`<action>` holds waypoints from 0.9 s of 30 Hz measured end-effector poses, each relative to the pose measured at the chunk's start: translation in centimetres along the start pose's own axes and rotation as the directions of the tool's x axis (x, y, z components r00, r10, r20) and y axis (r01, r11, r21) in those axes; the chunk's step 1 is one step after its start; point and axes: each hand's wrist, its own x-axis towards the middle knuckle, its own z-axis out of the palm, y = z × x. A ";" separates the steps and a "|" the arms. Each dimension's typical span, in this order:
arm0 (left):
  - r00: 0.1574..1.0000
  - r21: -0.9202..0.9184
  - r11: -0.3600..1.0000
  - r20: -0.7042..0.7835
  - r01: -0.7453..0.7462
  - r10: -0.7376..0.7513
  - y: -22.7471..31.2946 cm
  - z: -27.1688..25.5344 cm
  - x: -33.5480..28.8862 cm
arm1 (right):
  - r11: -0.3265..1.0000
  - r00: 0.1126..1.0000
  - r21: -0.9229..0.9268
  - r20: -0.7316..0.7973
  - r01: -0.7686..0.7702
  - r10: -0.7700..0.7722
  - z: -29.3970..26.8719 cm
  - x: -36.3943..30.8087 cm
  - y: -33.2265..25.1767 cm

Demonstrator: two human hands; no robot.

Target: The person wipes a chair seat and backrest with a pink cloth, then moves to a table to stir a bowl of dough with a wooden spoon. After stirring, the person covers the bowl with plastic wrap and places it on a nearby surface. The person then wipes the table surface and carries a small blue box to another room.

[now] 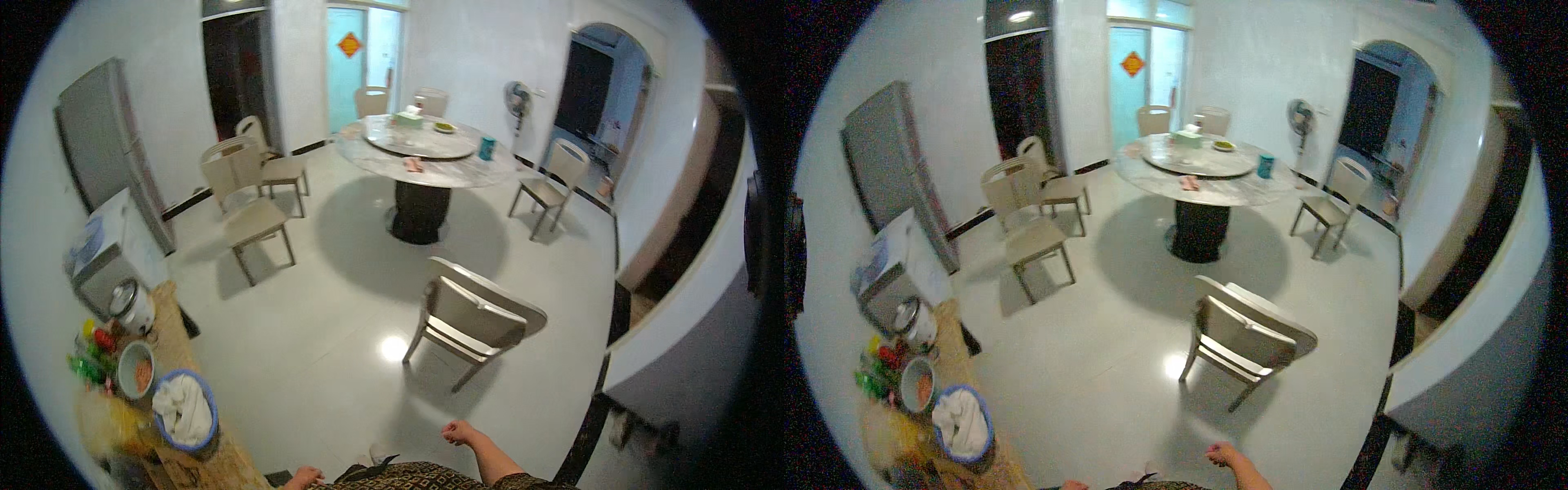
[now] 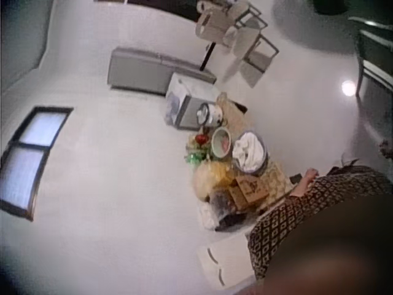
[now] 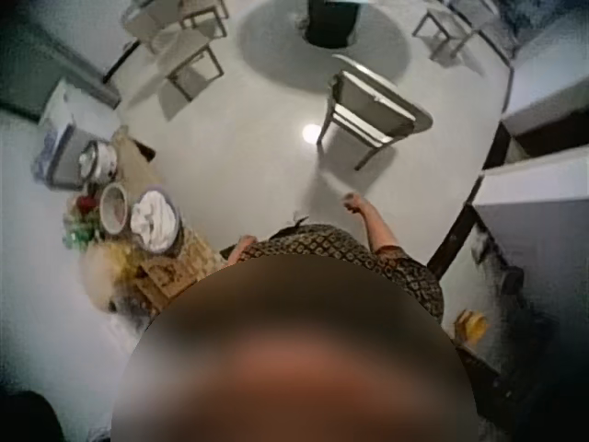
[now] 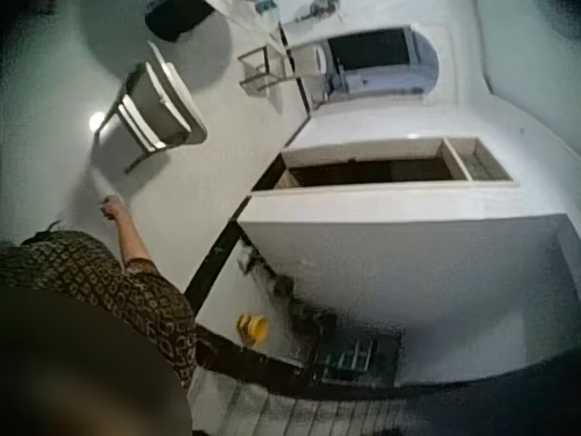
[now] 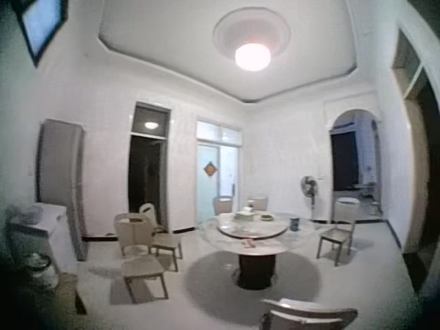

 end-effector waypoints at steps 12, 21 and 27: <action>0.984 0.449 0.877 0.125 -0.172 0.129 23.3 7.5 -2.1 | 0.658 0.779 0.592 -0.080 -0.465 0.622 -1.1 -8.8 19.6; 0.567 0.533 0.195 0.749 -0.823 0.343 40.6 38.5 -13.2 | 0.631 0.798 0.672 -0.098 -0.388 0.594 -12.4 -7.1 29.6; 0.343 0.354 -0.083 0.931 -0.931 0.124 45.4 55.0 -20.0 | 0.869 0.818 0.408 -0.372 -0.280 0.438 -27.7 -12.0 26.8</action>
